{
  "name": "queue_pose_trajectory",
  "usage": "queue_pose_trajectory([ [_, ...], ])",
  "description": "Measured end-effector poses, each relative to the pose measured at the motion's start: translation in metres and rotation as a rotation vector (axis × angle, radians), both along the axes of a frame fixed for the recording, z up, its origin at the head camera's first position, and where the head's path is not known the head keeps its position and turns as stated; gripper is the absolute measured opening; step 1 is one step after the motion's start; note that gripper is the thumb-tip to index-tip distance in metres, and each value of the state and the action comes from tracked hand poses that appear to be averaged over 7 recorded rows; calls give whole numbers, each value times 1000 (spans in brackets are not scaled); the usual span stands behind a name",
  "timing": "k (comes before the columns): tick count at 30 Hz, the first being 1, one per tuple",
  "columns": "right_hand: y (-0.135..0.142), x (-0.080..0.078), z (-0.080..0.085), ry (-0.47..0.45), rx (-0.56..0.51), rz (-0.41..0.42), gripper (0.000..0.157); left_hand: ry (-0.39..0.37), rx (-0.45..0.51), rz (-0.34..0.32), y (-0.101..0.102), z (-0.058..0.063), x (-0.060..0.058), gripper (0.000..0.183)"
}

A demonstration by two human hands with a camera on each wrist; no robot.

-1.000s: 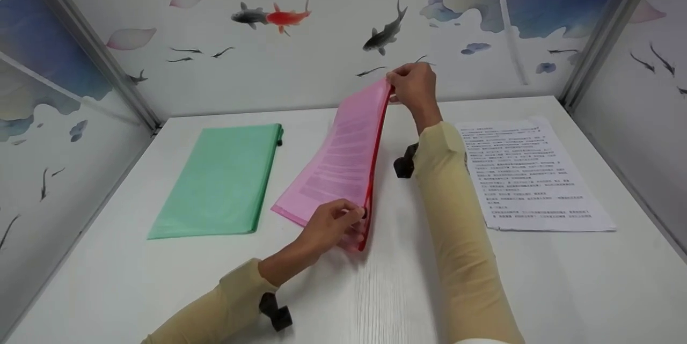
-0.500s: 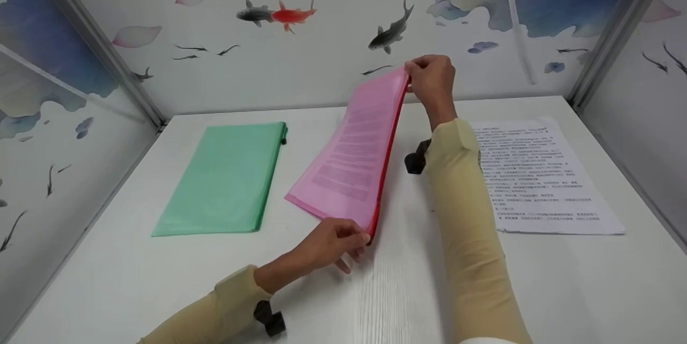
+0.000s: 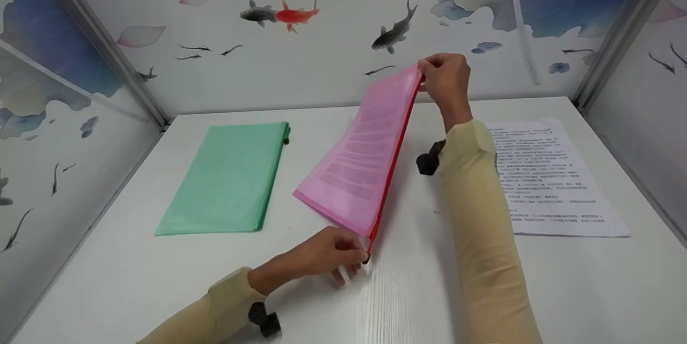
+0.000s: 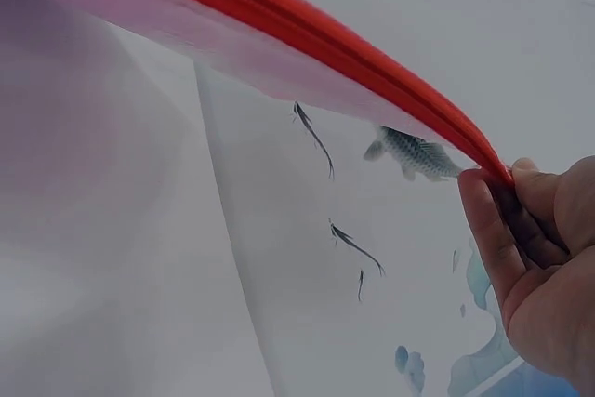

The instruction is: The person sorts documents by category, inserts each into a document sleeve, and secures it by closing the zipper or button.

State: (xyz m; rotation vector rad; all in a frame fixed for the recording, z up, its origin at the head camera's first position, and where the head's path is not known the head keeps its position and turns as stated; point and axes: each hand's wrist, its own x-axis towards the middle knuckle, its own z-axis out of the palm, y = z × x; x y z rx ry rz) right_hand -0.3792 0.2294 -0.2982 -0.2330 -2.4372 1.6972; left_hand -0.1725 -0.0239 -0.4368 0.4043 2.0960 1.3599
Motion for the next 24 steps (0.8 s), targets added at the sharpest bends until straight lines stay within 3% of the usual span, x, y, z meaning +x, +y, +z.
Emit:
queue_pose_trajectory([
  [7, 4, 0, 0, 7, -16, -18, 48, -38, -57, -136, -4, -2, -2, 14],
  [12, 7, -1, 1, 14, -16, -23, 48, -108, -56, -199, -7, -6, -1, 13],
  [17, 10, -1, 0, 28, 19, -26, 46, -128, -56, -253, -11, -3, -3, 13],
  [21, 10, -1, -6, 38, 15, -36, 47, -96, -75, -275, -14, 0, -6, 14],
  [24, 10, -2, -13, 43, -2, -43, 47, -76, -100, -248, -17, -1, -7, 15],
])
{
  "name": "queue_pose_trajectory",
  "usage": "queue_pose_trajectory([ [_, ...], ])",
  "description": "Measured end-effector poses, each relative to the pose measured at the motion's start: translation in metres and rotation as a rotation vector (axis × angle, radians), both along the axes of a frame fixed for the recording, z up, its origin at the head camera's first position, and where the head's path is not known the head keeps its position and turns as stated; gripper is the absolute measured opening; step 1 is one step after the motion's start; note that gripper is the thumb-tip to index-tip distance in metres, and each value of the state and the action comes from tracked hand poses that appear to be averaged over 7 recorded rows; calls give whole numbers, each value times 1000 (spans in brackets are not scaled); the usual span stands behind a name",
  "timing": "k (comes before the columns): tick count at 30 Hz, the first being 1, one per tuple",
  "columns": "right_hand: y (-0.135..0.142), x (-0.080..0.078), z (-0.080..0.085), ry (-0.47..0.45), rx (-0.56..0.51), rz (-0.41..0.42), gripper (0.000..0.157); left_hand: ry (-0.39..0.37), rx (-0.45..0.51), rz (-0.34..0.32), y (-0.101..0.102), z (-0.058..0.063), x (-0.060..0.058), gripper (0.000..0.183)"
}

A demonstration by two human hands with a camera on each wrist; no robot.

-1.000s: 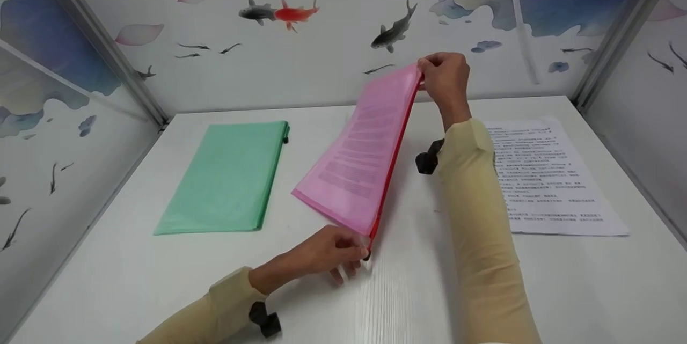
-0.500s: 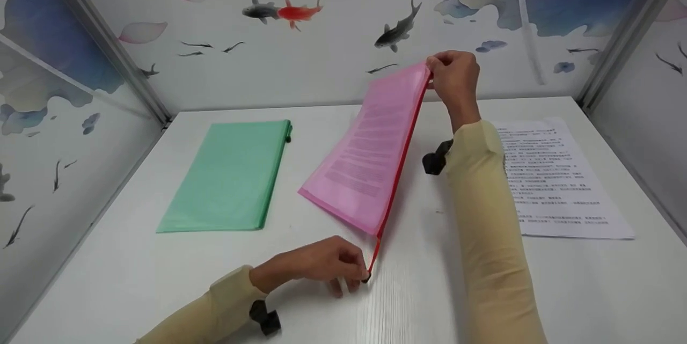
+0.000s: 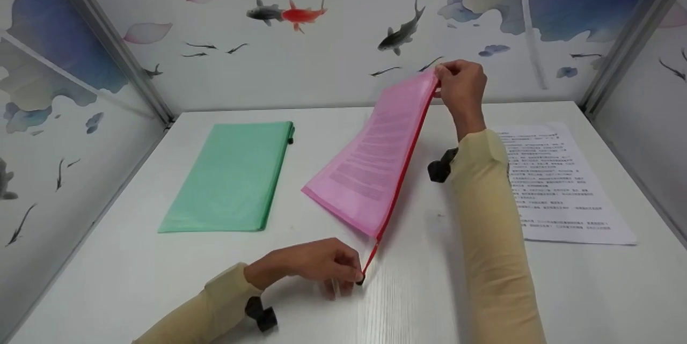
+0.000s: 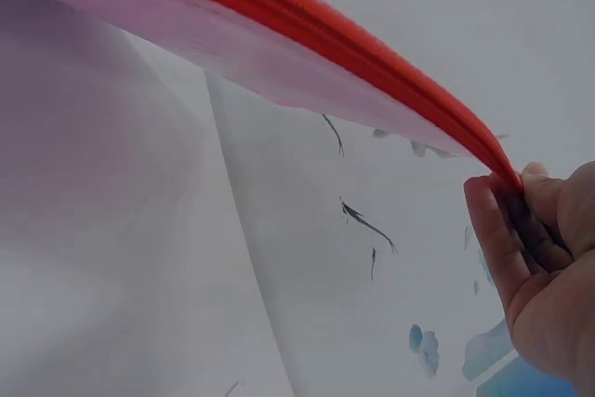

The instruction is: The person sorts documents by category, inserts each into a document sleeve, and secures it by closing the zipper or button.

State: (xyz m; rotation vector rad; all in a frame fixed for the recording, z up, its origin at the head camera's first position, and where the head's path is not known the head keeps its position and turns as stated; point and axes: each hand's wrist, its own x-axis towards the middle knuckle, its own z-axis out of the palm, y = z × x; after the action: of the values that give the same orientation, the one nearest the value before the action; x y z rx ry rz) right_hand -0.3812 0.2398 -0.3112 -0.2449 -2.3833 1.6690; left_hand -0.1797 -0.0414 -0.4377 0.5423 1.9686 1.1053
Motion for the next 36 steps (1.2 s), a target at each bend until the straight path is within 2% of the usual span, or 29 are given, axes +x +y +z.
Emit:
queue_pose_trajectory([
  [5, 4, 1, -14, -3, 45, -7, 45, -48, 29, 113, -5, -5, -4, 16],
  [9, 12, 2, -27, -80, 88, 7, 53, -98, 73, 177, -9, -8, -9, 15],
  [15, 24, 6, -49, -187, 170, 135, 74, -96, 122, 264, -13, -10, -13, 12],
  [21, 30, 11, -79, -226, 512, 277, 74, -51, 123, 344, -16, -11, -13, 11],
  [23, 31, 14, -87, -256, 585, 312, 77, -40, 138, 373, -18, -12, -13, 13],
  [26, 34, 17, -94, -298, 619, 361, 78, -11, 155, 427, -22, -13, -14, 15],
  [28, 37, 21, -96, -310, 632, 386, 77, 36, 147, 458, -27, -12, -16, 18],
  [33, 51, 33, -100, -251, 707, 444, 68, 132, 89, 529, -44, -7, -20, 24],
  [36, 61, 41, -101, -225, 747, 461, 64, 177, 56, 545, -53, -3, -22, 27],
])
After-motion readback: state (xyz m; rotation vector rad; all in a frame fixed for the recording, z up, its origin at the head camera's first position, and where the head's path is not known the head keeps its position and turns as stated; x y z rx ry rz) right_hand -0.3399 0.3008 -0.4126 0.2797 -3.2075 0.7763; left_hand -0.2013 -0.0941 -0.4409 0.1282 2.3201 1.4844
